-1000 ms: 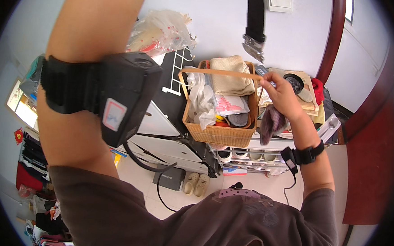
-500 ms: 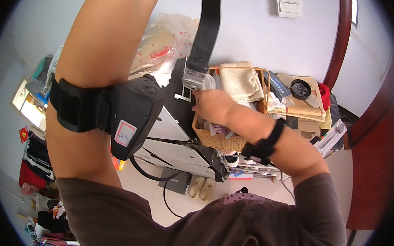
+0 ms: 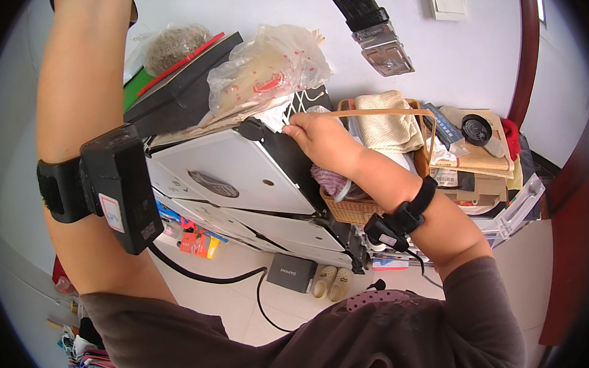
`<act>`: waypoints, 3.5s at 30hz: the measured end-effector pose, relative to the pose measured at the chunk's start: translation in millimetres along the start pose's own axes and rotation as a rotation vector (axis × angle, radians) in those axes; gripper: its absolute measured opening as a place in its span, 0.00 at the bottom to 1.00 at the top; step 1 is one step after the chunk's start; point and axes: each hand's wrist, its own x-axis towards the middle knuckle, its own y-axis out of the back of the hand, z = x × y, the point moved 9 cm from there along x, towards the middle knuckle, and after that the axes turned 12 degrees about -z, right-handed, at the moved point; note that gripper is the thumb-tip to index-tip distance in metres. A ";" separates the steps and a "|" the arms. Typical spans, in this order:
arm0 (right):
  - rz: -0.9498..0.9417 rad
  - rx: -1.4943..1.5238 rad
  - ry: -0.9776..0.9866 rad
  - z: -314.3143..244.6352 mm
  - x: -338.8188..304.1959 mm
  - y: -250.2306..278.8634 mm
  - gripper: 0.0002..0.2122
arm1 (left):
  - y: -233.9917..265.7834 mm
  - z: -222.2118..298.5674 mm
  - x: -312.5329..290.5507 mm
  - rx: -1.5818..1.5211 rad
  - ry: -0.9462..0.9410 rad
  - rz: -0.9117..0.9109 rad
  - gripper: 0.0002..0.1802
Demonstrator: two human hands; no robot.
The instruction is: The person organizes a shelf, puts items into a red bag and a cabinet, and then sits on the floor to pick up debris and wipe the floor with a cloth.
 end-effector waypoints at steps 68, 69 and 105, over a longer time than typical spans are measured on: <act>0.048 0.072 -0.137 7.9 -12.1 6.7 0.12 | 56.4 -35.6 21.1 0.108 0.203 0.057 0.09; 0.043 0.065 -0.140 11.6 -18.6 9.5 0.12 | 60.5 -40.0 34.0 0.092 0.207 -0.004 0.09; -0.148 -0.471 -0.285 13.4 -201.8 60.4 0.05 | -125.7 -113.9 -114.8 0.409 -0.039 -0.494 0.14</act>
